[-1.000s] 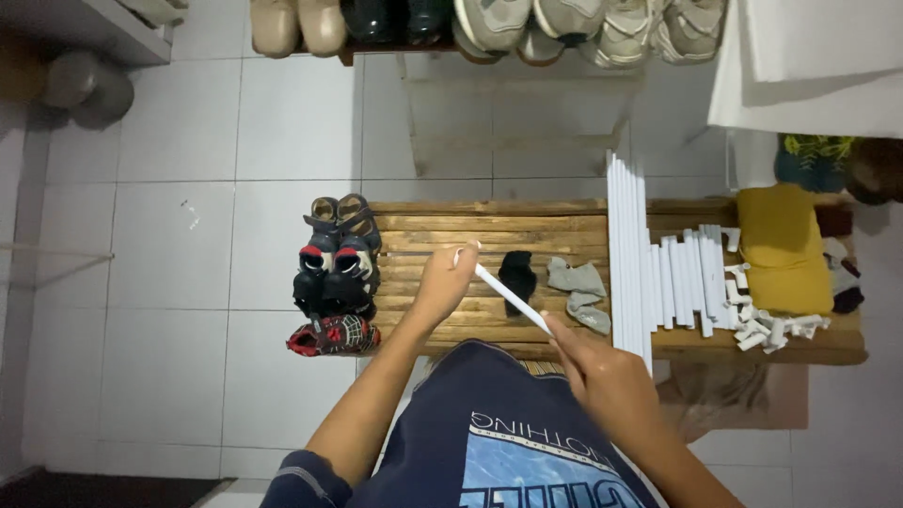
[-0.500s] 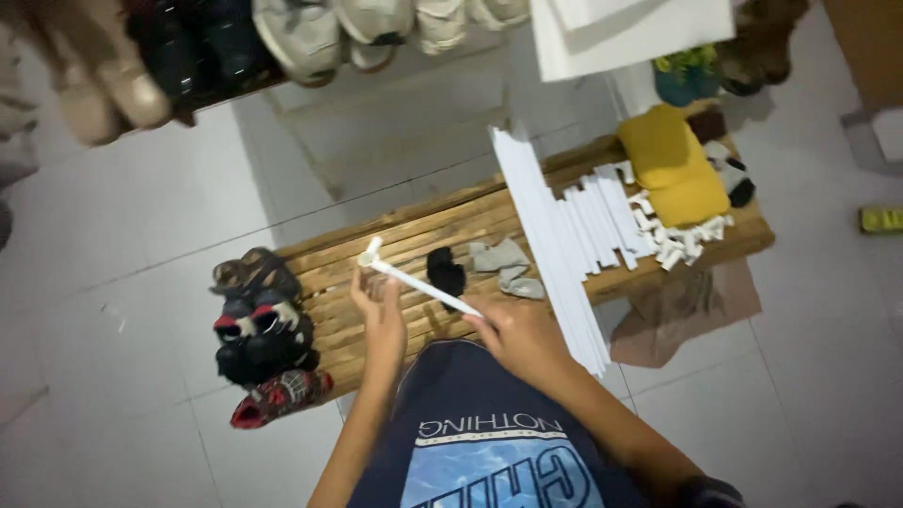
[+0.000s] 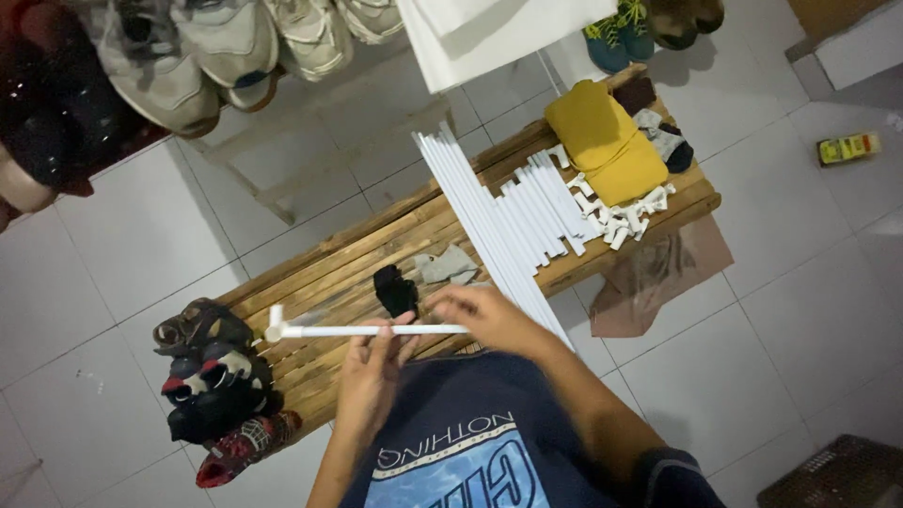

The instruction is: Assembling a modular shoe rack using plastic tubes, connectors, and fabric sheets

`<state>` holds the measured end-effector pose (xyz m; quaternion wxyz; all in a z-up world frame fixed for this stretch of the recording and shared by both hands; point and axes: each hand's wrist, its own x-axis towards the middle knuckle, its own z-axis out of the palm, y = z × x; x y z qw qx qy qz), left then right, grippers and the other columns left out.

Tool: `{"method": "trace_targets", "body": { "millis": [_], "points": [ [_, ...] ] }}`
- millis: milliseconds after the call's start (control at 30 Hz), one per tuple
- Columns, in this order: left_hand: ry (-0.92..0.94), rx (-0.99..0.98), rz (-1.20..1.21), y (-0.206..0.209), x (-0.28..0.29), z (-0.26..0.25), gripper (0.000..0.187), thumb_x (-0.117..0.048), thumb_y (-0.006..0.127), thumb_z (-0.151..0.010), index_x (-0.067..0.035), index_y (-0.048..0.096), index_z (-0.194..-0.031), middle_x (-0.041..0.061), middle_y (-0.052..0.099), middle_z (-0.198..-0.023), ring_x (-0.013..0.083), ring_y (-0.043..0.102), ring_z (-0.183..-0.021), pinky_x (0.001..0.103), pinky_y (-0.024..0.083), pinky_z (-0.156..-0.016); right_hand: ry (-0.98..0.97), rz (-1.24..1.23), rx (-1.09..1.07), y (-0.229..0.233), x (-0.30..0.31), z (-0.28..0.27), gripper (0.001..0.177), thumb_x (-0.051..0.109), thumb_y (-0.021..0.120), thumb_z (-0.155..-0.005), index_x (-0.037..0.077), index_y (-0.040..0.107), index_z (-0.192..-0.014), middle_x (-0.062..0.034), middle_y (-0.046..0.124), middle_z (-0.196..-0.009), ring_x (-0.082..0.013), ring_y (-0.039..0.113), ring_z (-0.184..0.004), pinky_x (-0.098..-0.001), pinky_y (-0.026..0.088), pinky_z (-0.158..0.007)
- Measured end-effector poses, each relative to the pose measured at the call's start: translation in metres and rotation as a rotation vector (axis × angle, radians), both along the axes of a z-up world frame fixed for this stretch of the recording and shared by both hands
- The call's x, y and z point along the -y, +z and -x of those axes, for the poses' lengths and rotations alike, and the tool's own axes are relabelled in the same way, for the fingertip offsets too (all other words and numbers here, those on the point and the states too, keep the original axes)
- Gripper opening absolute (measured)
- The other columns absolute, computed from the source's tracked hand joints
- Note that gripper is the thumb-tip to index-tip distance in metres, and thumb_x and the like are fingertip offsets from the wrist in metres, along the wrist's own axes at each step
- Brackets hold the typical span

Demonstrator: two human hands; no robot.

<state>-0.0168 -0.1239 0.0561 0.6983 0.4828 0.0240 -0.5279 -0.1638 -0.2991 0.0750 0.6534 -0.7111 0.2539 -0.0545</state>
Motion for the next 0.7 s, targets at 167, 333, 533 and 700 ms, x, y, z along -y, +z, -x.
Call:
{"method": "trace_targets", "body": {
  "millis": [167, 333, 533, 700],
  "points": [
    [0.086, 0.014, -0.082, 0.007, 0.012, 0.001, 0.008, -0.013, 0.057, -0.101, -0.005, 0.057, -0.103, 0.032, 0.070, -0.124, 0.0403, 0.069, -0.118, 0.048, 0.055, -0.107, -0.343, -0.105, -0.537, -0.073, 0.093, 0.060, 0.023, 0.025, 0.055, -0.106, 0.023, 0.069, -0.124, -0.0003, 0.075, -0.092, -0.0087, 0.050, -0.056, -0.0226, 0.040, -0.050],
    [0.127, 0.052, -0.130, -0.003, 0.018, 0.011, 0.008, -0.012, 0.057, -0.101, -0.005, 0.060, -0.106, 0.029, 0.072, -0.122, 0.0392, 0.070, -0.117, 0.050, 0.056, -0.105, -0.652, -0.067, -0.814, -0.201, 0.164, 0.163, 0.029, 0.027, 0.054, -0.087, 0.028, 0.075, -0.108, 0.0003, 0.073, -0.111, -0.0219, 0.066, -0.106, -0.0408, 0.049, -0.089],
    [0.183, 0.041, -0.208, -0.008, 0.029, 0.028, 0.009, -0.012, 0.057, -0.101, -0.004, 0.058, -0.106, 0.029, 0.073, -0.117, 0.0359, 0.068, -0.123, 0.048, 0.056, -0.105, -0.666, 0.626, -0.588, -0.307, 0.224, 0.215, 0.040, 0.005, 0.045, -0.091, 0.003, 0.077, -0.115, -0.0194, 0.075, -0.110, -0.0398, 0.068, -0.098, -0.0498, 0.054, -0.082],
    [0.249, 0.022, -0.222, -0.006, 0.039, 0.037, 0.004, -0.009, 0.059, -0.101, -0.007, 0.059, -0.104, 0.012, 0.067, -0.113, 0.0336, 0.068, -0.122, 0.047, 0.058, -0.101, -0.415, 0.438, -1.079, -0.267, 0.235, 0.179, 0.049, 0.006, 0.046, -0.099, 0.016, 0.059, -0.146, -0.0234, 0.060, -0.125, -0.0460, 0.064, -0.104, -0.0590, 0.054, -0.081]
  ]
}}
